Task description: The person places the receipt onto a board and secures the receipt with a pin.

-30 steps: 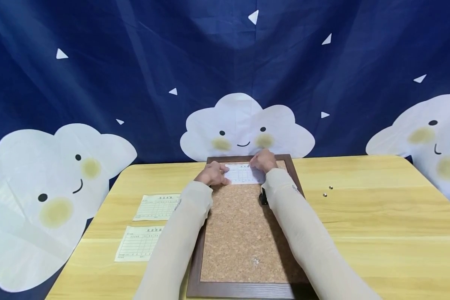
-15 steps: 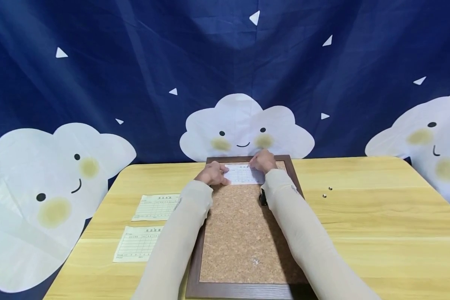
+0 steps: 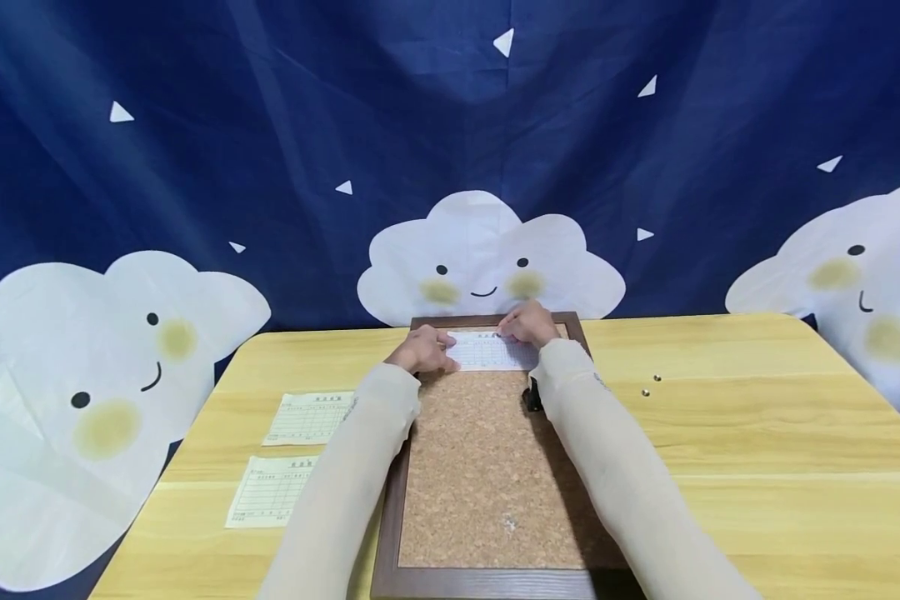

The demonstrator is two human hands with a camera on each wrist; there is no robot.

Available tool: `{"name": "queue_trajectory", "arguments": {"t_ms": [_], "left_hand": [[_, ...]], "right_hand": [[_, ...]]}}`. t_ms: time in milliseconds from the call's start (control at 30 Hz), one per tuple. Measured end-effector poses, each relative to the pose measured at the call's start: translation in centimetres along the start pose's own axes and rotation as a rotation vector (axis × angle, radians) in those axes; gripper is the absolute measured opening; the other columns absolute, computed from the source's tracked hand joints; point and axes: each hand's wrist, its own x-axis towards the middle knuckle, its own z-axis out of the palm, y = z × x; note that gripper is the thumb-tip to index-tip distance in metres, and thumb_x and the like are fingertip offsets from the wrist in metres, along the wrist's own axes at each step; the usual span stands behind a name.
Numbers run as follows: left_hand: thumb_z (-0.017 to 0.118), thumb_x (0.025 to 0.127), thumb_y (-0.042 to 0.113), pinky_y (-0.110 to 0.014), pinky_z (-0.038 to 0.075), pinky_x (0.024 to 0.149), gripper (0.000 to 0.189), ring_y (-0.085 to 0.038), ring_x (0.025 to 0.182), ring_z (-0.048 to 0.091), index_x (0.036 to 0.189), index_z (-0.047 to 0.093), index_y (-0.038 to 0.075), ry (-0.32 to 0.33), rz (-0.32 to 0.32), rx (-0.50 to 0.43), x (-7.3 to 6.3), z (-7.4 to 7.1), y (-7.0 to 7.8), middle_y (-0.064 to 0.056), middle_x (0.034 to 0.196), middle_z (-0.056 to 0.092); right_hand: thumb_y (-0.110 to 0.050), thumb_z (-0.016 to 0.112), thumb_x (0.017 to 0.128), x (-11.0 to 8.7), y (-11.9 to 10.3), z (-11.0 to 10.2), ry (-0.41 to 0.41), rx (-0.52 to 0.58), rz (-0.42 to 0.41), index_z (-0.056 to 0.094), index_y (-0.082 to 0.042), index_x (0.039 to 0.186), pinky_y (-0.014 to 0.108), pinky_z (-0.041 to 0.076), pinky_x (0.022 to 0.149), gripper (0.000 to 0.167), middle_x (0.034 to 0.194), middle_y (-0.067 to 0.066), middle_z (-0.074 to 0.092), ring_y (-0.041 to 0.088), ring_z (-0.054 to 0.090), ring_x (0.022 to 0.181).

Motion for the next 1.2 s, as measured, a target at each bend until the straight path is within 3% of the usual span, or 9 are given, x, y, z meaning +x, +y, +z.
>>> {"name": "queue_trajectory", "arguments": {"t_ms": [133, 267, 400, 533, 667, 967, 1200], "left_hand": [[0.080, 0.086, 0.019, -0.036, 0.044, 0.101, 0.052, -0.023, 0.128, 0.051, 0.136, 0.064, 0.013, 0.014, 0.008, -0.041, -0.1, 0.1, -0.3, -0.005, 0.147, 0.052], [0.080, 0.086, 0.017, -0.033, 0.048, 0.089, 0.051, -0.020, 0.105, 0.060, 0.135, 0.064, 0.013, 0.008, 0.007, -0.087, -0.2, 0.2, -0.3, -0.005, 0.143, 0.055], [0.081, 0.086, 0.016, -0.028, 0.046, 0.078, 0.052, -0.015, 0.084, 0.058, 0.135, 0.064, 0.014, 0.002, -0.014, -0.120, -0.2, 0.2, -0.3, -0.007, 0.134, 0.062], [0.079, 0.087, 0.013, -0.026, 0.046, 0.071, 0.052, -0.013, 0.074, 0.059, 0.136, 0.063, 0.012, -0.008, 0.009, -0.162, -0.4, -0.1, -0.2, -0.011, 0.108, 0.072], [0.077, 0.088, 0.013, -0.027, 0.051, 0.071, 0.049, -0.015, 0.070, 0.064, 0.135, 0.063, 0.009, -0.026, 0.061, -0.216, -0.6, -0.3, -0.4, -0.008, 0.081, 0.070], [0.074, 0.090, 0.014, -0.031, 0.052, 0.070, 0.050, -0.024, 0.076, 0.066, 0.138, 0.061, 0.008, 0.001, 0.152, -0.293, -1.3, -0.5, -1.0, -0.009, 0.082, 0.065], [0.073, 0.090, 0.012, -0.032, 0.054, 0.070, 0.049, -0.024, 0.076, 0.066, 0.138, 0.060, 0.006, 0.015, 0.185, -0.316, -1.7, -0.5, -1.1, -0.008, 0.087, 0.067]], "right_hand": [[-0.003, 0.066, 0.088, -0.2, 0.2, -0.3, -0.036, -0.001, -0.048, 0.076, 0.005, 0.101, 0.020, 0.044, 0.055, 0.017, 0.063, -0.001, 0.061, 0.009, 0.052, 0.060], [-0.003, 0.067, 0.090, -0.4, 0.4, -0.5, -0.055, 0.010, -0.052, 0.075, 0.005, 0.100, 0.020, 0.045, 0.056, 0.016, 0.063, -0.001, 0.062, 0.008, 0.053, 0.060], [-0.002, 0.067, 0.090, -0.7, 0.3, -0.9, -0.072, 0.021, -0.059, 0.075, 0.005, 0.102, 0.021, 0.046, 0.057, 0.016, 0.065, 0.000, 0.063, 0.009, 0.053, 0.061], [-0.004, 0.068, 0.091, -1.0, 0.0, -1.4, -0.081, -0.012, -0.102, 0.074, 0.006, 0.103, 0.022, 0.050, 0.061, 0.017, 0.065, -0.001, 0.063, 0.008, 0.053, 0.061], [-0.004, 0.066, 0.092, -1.4, -0.2, -2.0, -0.115, -0.007, -0.114, 0.073, 0.006, 0.104, 0.025, 0.051, 0.065, 0.017, 0.067, 0.000, 0.062, 0.008, 0.054, 0.063], [-0.005, 0.065, 0.095, -2.2, -0.5, -2.8, -0.162, 0.009, -0.130, 0.071, 0.008, 0.106, 0.032, 0.055, 0.074, 0.018, 0.072, 0.002, 0.062, 0.011, 0.057, 0.067], [-0.004, 0.065, 0.095, -2.7, -0.4, -3.1, -0.176, 0.013, -0.151, 0.071, 0.009, 0.107, 0.031, 0.056, 0.071, 0.019, 0.077, 0.008, 0.068, 0.009, 0.058, 0.067]]}}
